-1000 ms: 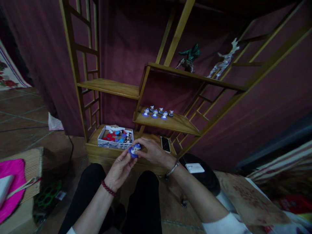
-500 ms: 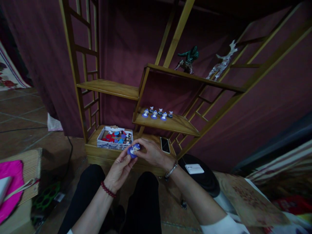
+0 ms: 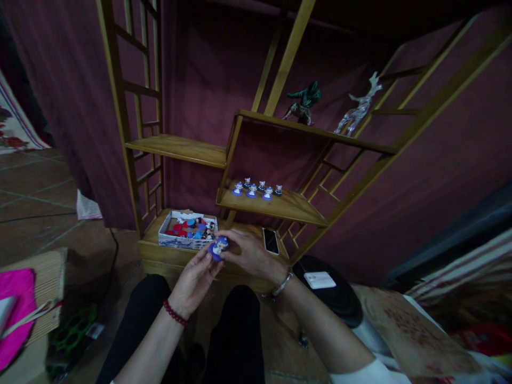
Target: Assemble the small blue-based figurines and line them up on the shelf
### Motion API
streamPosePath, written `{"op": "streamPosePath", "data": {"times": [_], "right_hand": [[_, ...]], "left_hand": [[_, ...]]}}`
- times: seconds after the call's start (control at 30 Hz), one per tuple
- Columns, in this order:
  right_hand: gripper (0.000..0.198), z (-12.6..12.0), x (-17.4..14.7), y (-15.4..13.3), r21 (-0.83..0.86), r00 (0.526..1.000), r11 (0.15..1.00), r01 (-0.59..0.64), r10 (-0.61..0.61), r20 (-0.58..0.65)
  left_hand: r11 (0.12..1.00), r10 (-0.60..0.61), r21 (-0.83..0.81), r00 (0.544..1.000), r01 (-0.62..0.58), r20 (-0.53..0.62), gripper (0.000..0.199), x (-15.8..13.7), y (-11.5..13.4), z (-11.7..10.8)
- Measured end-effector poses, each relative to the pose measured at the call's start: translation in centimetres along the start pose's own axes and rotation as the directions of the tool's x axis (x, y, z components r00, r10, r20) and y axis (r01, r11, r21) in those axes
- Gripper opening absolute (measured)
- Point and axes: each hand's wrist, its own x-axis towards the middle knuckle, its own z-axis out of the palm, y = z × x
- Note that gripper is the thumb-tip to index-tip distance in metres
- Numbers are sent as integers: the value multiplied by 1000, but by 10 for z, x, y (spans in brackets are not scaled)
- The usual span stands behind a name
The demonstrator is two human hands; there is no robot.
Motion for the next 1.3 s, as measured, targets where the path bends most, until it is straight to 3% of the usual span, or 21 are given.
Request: {"op": "streamPosePath", "data": {"times": [0.23,0.6,0.97,1.1,1.3], "right_hand": [[40,-8,-4,7,2,999,999,-38,38,-9],[24,-31,-16,23,-39,992,996,-82,78,-99],[19,-41,-36,21,-110,989,987,-114,101,-112],[24,-44,-38,23,-78,985,991,-110,99,-139],[46,-53,-34,33,18,961,991,-133,133,-241]], "left_hand": [[999,-34,24,999,34,-16,27,10,-5,9],[996,-56,78,997,52,44,27,31,-23,29],[996,-36,88,998,30,59,36,26,-44,40],[995,-47,88,996,41,71,33,28,-44,43],[994,-57,101,991,45,121,27,42,-36,65]]}}
